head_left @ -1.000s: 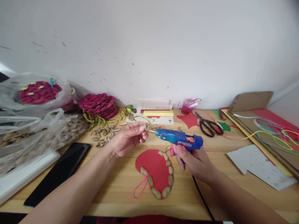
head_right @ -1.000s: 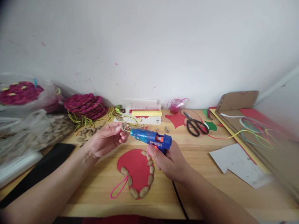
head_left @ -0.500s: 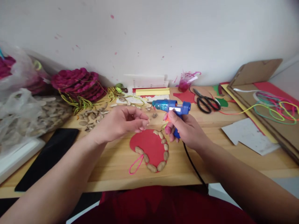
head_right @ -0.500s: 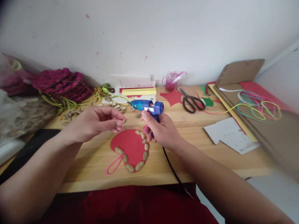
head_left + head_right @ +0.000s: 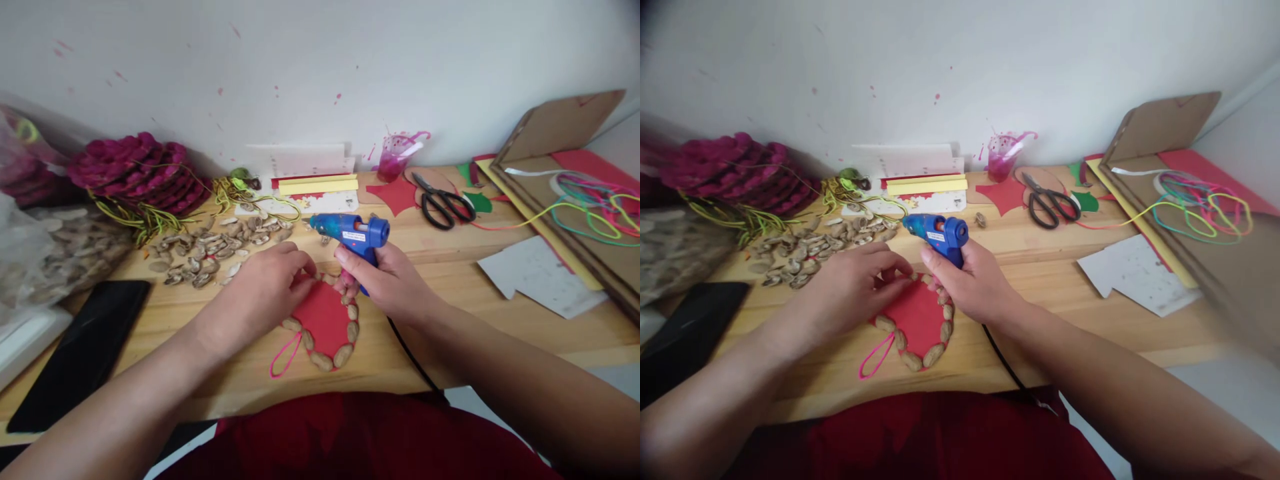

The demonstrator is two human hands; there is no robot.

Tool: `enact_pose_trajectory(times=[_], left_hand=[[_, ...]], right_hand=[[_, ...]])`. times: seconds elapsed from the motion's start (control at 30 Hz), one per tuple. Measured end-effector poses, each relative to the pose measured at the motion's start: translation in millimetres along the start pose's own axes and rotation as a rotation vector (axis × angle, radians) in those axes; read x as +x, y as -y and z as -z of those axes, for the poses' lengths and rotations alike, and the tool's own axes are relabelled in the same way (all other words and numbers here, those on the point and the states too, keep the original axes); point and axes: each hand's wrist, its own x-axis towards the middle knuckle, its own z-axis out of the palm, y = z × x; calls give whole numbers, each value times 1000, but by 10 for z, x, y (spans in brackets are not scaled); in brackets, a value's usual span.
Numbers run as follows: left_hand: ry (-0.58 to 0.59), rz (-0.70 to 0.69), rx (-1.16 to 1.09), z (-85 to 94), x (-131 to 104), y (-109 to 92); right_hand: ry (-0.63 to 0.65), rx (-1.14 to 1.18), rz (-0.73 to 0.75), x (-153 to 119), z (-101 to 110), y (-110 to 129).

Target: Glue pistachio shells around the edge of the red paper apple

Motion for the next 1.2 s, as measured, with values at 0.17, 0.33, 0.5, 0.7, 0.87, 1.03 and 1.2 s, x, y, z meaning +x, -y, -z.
enact_pose_trajectory(times=[0.17, 0.33, 0.5, 0.7, 0.87, 1.03, 1.2], left_hand=[[16, -10, 91, -24, -17, -19], [39, 19, 168, -29, 1, -48], [83, 35, 228, -36, -6, -63], [110, 35, 246, -50, -5, -62], [125, 40, 282, -59, 3, -65], [131, 37, 289, -61, 9, -69], [133, 38, 287, -60, 9, -75]], right_hand=[[-11, -49, 18, 15, -1, -43], [-11, -63, 8, 22, -10, -46], [-4, -68, -14, 27, -11, -40], [-1, -97, 19, 35, -8, -33], [6, -118, 39, 24, 1, -20], [6, -123, 30, 23, -6, -25], [5, -122, 38, 30, 0, -34]])
